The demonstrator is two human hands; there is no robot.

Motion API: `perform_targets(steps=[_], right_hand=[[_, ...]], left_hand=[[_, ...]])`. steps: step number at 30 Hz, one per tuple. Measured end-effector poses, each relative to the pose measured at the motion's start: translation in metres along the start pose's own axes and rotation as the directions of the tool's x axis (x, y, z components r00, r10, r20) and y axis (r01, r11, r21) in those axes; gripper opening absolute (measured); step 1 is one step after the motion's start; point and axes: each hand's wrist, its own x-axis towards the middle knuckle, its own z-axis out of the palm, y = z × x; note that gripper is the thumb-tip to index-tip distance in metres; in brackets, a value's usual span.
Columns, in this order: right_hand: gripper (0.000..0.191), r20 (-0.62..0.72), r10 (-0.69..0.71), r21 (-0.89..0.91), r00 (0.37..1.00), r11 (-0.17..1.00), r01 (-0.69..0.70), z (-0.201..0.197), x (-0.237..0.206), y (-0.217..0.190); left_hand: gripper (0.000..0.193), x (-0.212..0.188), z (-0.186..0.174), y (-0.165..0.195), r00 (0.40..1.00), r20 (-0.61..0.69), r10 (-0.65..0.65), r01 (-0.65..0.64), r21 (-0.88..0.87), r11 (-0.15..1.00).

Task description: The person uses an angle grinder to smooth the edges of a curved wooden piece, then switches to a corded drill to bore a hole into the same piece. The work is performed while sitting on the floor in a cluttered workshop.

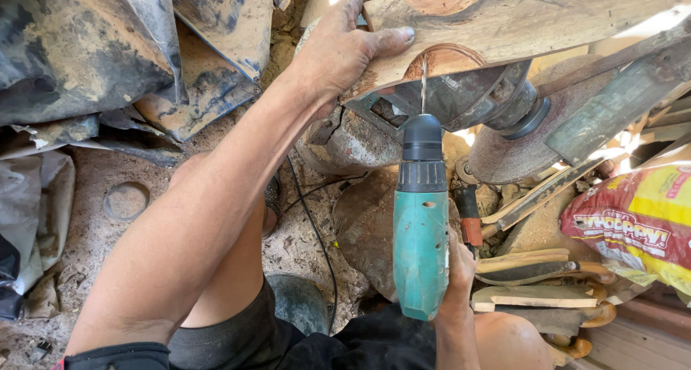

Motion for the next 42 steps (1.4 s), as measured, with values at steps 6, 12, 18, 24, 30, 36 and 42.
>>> perform_targets(steps=[6, 12, 18, 24, 30, 36, 42], right_hand=[[0.097, 0.022, -0.026, 0.078, 0.999, 0.997, 0.024, 0.000, 0.026, -0.028], [0.093, 0.035, -0.034, 0.075, 0.999, 0.997, 0.032, 0.001, 0.035, -0.034], [0.086, 0.032, 0.005, 0.068, 0.999, 0.998, -0.007, 0.001, 0.038, -0.037], [0.079, 0.047, 0.041, 0.090, 0.998, 0.995, -0.045, 0.000, 0.042, -0.039], [0.069, 0.031, 0.101, 0.039, 0.994, 0.994, -0.103, 0.004, 0.035, -0.029], [0.067, 0.020, 0.134, 0.004, 0.991, 0.991, -0.134, 0.007, 0.034, -0.023], [0.067, 0.024, 0.007, 0.008, 1.000, 1.000, -0.008, 0.002, 0.046, -0.030]], left_hand=[[0.070, -0.002, 0.001, 0.002, 1.000, -0.002, 0.004, -0.004, -0.010, 1.000], [0.070, -0.003, 0.002, 0.003, 0.999, -0.019, -0.030, 0.031, 0.010, 0.999], [0.067, 0.000, 0.001, 0.001, 1.000, 0.003, -0.001, 0.001, -0.022, 1.000], [0.068, -0.001, 0.001, 0.001, 1.000, 0.002, 0.000, 0.000, -0.025, 1.000], [0.068, -0.001, 0.002, 0.003, 1.000, -0.001, -0.007, 0.007, -0.034, 0.999], [0.067, -0.001, 0.003, 0.002, 1.000, -0.001, -0.002, 0.002, -0.044, 0.999], [0.064, -0.003, 0.003, 0.002, 0.999, -0.027, -0.038, 0.038, -0.010, 0.999]])
